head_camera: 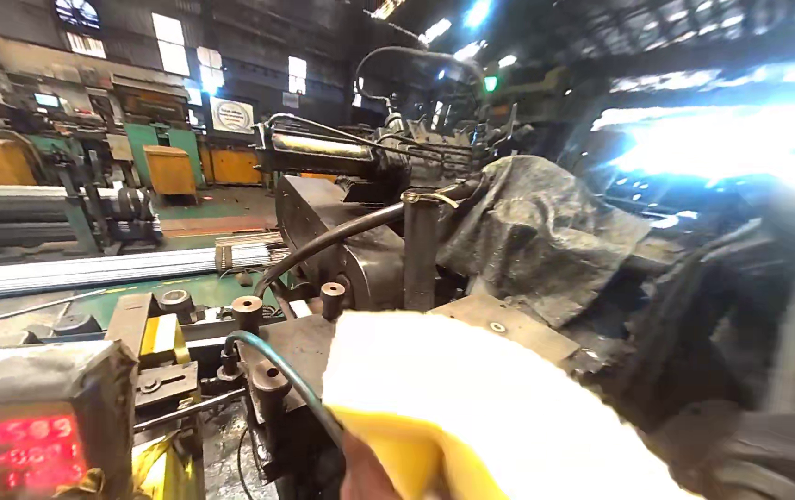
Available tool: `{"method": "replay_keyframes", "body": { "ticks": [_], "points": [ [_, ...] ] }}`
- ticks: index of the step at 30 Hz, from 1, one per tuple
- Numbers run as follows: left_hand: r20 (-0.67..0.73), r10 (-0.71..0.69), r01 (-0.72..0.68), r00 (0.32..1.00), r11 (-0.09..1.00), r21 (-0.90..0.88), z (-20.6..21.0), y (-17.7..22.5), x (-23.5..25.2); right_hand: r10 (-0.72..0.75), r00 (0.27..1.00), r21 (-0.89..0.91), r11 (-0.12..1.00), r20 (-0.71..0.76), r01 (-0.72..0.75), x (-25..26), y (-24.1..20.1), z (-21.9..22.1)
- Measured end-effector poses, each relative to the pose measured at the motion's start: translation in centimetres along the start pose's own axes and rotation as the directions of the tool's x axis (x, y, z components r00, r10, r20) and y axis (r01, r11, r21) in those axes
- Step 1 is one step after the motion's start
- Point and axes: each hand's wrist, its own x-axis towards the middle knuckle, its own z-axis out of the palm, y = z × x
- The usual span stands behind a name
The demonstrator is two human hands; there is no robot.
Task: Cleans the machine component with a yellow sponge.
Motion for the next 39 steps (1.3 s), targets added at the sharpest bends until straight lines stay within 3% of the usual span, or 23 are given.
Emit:
{"method": "replay_keyframes", "body": {
  "ticks": [1,3,4,6,8,10,12,14,16,20,23,27,31,34,36,39],
  "points": [
    [-0.005,0.045,-0.045,0.999,0.999,-0.011,0.0,-1.0,2.1,0.157,0.985,-0.042,0.986,-0.065,-0.16,-1.3,-1.3,-0.3],
    [-0.062,0.06,-0.067,0.996,0.99,-0.124,-0.7,0.9,8.4,0.139,0.99,0.008,0.99,-0.036,-0.139,-4.5,0.6,-1.3],
    [-0.033,-0.061,0.057,0.998,0.992,-0.11,-1.6,4.5,11.9,0.106,0.994,0.054,0.993,-0.02,-0.105,-4.3,1.1,-1.6],
    [-0.096,-0.072,0.069,0.993,0.997,-0.035,-2.1,8.5,17.4,0.096,0.992,0.19,0.978,-0.082,-0.08,-1.4,2.1,-1.5],
    [-0.189,0.058,-0.044,0.98,0.996,0.079,-1.5,9.0,22.1,0.125,0.977,0.371,0.927,-0.171,-0.054,2.1,3.5,-1.4],
    [-0.194,0.078,-0.039,0.978,0.979,0.201,-0.7,9.0,27.0,0.271,0.927,0.432,0.891,-0.26,-0.139,4.9,4.5,-2.0],
    [-0.104,0.033,0.002,0.994,0.947,0.322,0.6,8.7,31.6,0.423,0.822,0.448,0.862,-0.382,-0.236,7.9,6.6,-2.5],
    [0.057,-0.044,0.013,0.997,0.89,0.457,1.9,8.2,35.3,0.433,0.77,0.394,0.883,-0.469,-0.256,10.3,10.0,-3.2],
    [0.225,-0.174,-0.009,0.959,0.772,0.635,3.1,7.2,38.2,0.466,0.737,0.325,0.882,-0.49,-0.341,12.2,12.7,-4.5],
    [0.406,-0.391,-0.147,0.826,0.545,0.825,5.5,2.8,40.3,0.485,0.702,0.126,0.857,-0.522,-0.499,15.4,16.8,-6.6],
    [0.48,-0.493,-0.163,0.725,0.555,0.816,7.4,-2.7,40.8,0.447,0.752,-0.123,0.816,-0.485,-0.564,17.4,20.9,-7.4],
    [0.506,-0.635,-0.109,0.584,0.556,0.824,10.2,-9.2,41.0,0.583,0.703,-0.345,0.614,-0.407,-0.71,19.0,24.2,-6.7],
    [0.492,-0.692,-0.054,0.529,0.551,0.833,12.1,-12.4,41.5,0.696,0.628,-0.501,0.428,-0.347,-0.752,20.3,29.7,-5.8],
    [0.53,-0.716,-0.146,0.455,0.527,0.837,12.1,-13.4,41.9,0.774,0.543,-0.557,0.307,-0.326,-0.772,20.7,32.2,-5.0],
    [0.554,-0.734,-0.21,0.393,0.515,0.831,11.9,-15.1,41.2,0.788,0.531,-0.613,0.26,-0.312,-0.746,20.6,32.8,-4.3],
    [0.548,-0.736,-0.175,0.397,0.526,0.832,12.8,-16.8,40.8,0.78,0.53,-0.665,0.203,-0.334,-0.719,20.6,33.3,-4.2]
  ]
}}
